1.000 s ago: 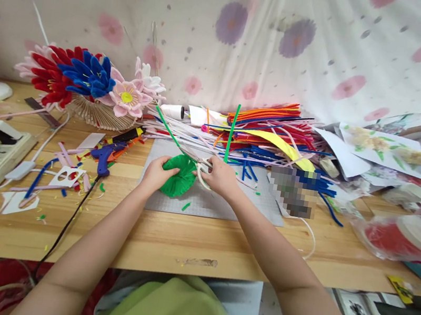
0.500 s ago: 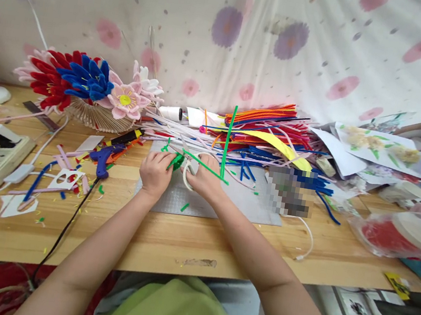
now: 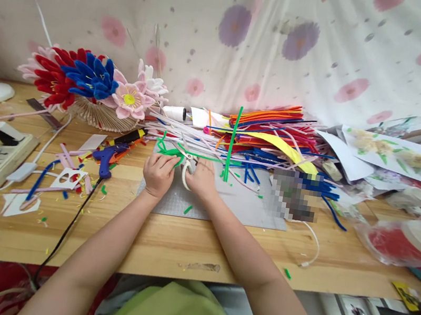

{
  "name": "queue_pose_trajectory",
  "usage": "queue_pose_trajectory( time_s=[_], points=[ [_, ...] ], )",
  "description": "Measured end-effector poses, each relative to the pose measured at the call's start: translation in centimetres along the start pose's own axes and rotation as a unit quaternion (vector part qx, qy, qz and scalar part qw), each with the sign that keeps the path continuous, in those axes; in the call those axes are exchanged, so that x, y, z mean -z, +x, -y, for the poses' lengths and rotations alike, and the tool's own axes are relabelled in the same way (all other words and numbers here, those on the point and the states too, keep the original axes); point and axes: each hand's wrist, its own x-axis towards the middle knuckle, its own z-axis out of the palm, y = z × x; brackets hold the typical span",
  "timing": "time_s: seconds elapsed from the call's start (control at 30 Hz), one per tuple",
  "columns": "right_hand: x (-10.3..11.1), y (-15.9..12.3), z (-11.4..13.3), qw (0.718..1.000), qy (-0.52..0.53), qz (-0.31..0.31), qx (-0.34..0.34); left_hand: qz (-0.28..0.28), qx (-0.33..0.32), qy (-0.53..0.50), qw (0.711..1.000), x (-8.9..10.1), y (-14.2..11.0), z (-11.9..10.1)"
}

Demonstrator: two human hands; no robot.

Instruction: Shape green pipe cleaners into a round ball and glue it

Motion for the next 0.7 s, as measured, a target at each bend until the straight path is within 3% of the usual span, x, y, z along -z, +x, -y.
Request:
queue_pose_trajectory(
  time_s=[0.33,0.7],
  points=[
    [-0.8,0.1,0.2,1.0,-0.003,-0.002,-0.005,-0.033,-0.047,-0.004,0.998,-0.3,-0.3,0.5],
    [-1.3,0.5,-0.1,1.0,0.012,0.008,-0.015,0.001,-0.009,-0.024,1.0,-0.3,-0.3,0.4]
  ],
)
